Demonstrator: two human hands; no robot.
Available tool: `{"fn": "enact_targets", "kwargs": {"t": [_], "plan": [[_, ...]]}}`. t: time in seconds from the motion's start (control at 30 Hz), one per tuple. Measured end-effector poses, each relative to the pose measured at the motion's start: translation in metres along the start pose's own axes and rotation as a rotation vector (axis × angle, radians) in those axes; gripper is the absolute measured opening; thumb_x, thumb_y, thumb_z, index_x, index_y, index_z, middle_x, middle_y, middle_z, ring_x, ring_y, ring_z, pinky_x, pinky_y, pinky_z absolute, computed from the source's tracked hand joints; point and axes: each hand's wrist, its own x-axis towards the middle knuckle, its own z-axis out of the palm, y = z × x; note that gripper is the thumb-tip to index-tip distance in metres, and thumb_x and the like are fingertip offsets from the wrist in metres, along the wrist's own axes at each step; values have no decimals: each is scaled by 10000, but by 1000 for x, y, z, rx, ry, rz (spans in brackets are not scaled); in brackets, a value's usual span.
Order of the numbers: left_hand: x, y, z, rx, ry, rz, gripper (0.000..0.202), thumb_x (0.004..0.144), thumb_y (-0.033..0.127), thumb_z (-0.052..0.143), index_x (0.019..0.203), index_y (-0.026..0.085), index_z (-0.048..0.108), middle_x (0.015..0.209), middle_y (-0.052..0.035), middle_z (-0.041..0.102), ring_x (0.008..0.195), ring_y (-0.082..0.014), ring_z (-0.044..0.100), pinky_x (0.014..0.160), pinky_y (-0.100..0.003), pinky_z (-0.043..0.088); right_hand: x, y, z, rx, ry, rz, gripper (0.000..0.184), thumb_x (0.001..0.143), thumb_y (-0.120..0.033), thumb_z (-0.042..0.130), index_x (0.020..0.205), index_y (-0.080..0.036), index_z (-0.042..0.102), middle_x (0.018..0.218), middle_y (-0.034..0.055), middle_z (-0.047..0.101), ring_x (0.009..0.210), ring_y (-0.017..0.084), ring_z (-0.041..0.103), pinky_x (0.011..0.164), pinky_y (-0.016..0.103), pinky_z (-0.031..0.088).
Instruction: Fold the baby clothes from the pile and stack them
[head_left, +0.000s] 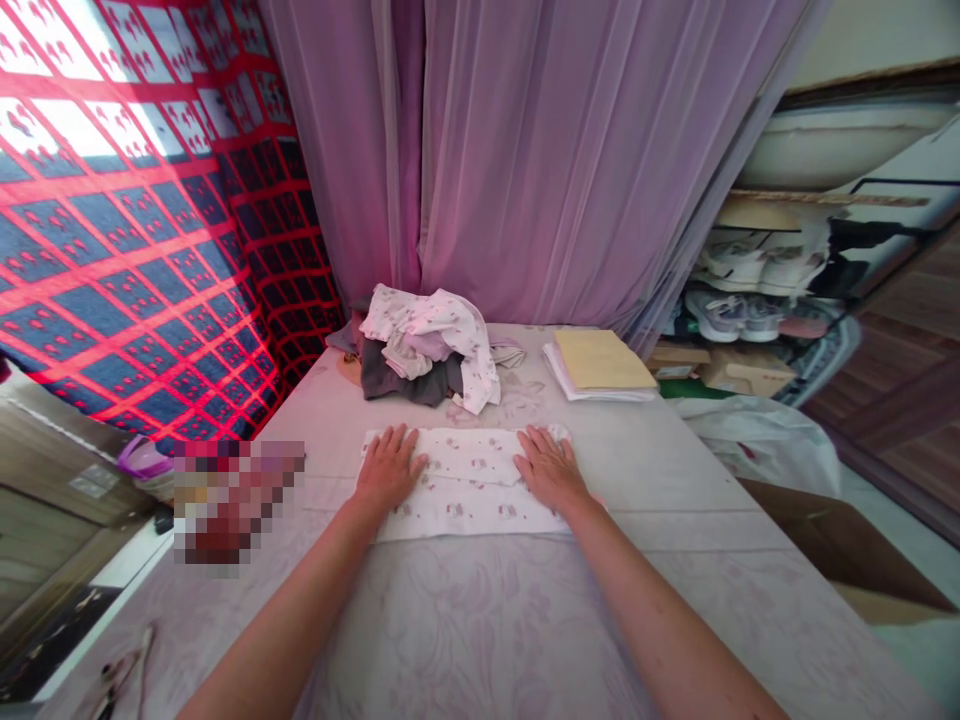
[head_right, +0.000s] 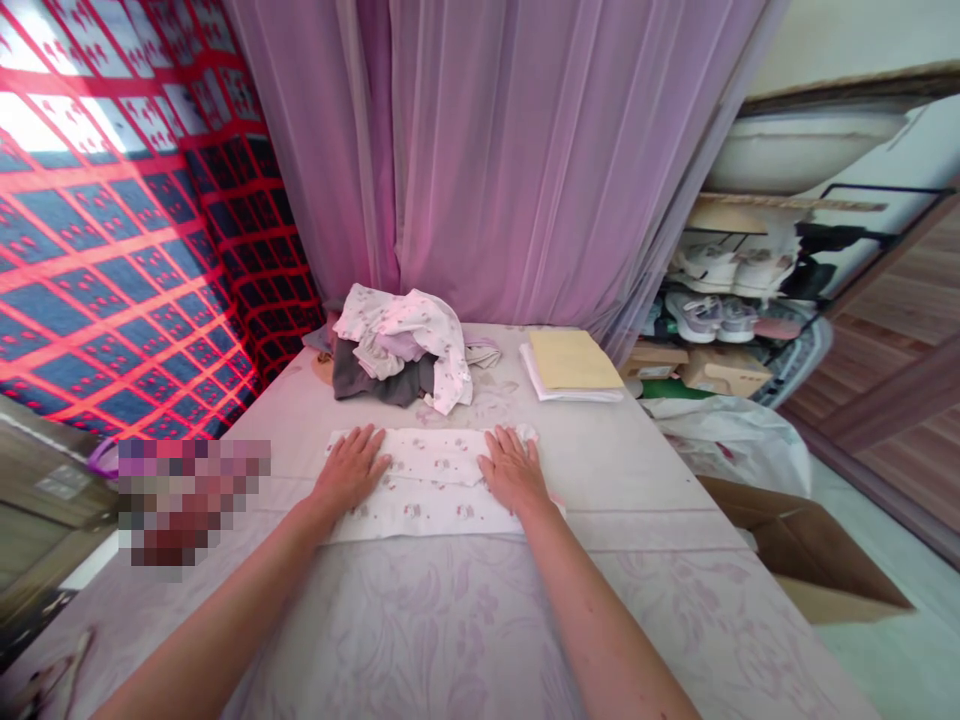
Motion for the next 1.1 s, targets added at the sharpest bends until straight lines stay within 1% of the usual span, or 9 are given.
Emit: {"fn": "enact_targets", "kwargs": {"t": [0.13,0.23,0.3,0.4,0.5,0.7,0.93,1.03,1.1], "plan": [[-1,2,0,-13,-13,-28,573,933,501,252,1440,245,330,1543,-73,268,1410,-288,223,1110,-564,153,1,-5,-13,-5,-36,14,536,944,-399,248,1444,-223,329,1549,64,235,1417,227,171,1122,540,89],[-2,5,0,-21,-22,-33,572,934,496,237,1443,247,317,1547,-79,253,1413,-293,208,1093,-607,145,4,-29,-23,-3,24,15,516,944,-373,257,1415,-208,384,1541,86,252,1413,234,180,1117,543,75],[-2,5,-1,-15,-14,-30,574,936,491,236,1442,234,319,1547,-90,252,1414,-291,207,1093,-598,156,7,-51,-24,34,61,-48,522,948,-371,241,1435,-220,351,1546,74,241,1418,215,165,1127,508,59],[-3,4,-2,-17,-5,-17,580,937,492,242,1441,217,326,1542,-100,261,1413,-289,214,1097,-588,162,10,-71,-17,86,-34,-172,561,945,-425,230,1468,-228,282,1555,55,216,1425,202,147,1135,481,64],[-3,3,-3,-30,-17,-18,581,935,503,250,1442,230,328,1544,-100,254,1416,-293,208,1096,-586,167,11,-55,-10,70,-83,-141,592,943,-464,200,1475,-213,262,1561,57,191,1429,202,132,1135,488,74],[-2,2,1,-32,0,-89,624,904,581,296,1436,263,360,1555,-136,206,1415,-365,169,1096,-532,190,11,17,-7,-10,-32,72,578,951,-445,165,1476,-219,248,1567,66,168,1429,207,131,1124,526,98],[-3,-2,0,-45,22,-79,602,900,565,340,1419,265,389,1546,-116,247,1415,-344,188,1100,-530,187,11,19,-2,38,29,80,553,952,-426,208,1458,-222,291,1555,48,212,1420,206,167,1118,537,128],[-12,7,-8,-26,126,-34,508,906,432,401,1356,209,474,1535,-128,270,1416,-330,192,1121,-532,135,11,26,-2,118,156,120,524,954,-339,194,1424,-189,369,1522,61,302,1393,182,245,1124,443,190],[-22,23,-14,-48,206,49,420,895,334,433,1282,208,540,1492,-116,361,1391,-308,259,1130,-511,133,12,34,-2,165,273,199,517,940,-281,203,1369,-140,454,1478,99,378,1360,179,311,1104,362,246]]}}
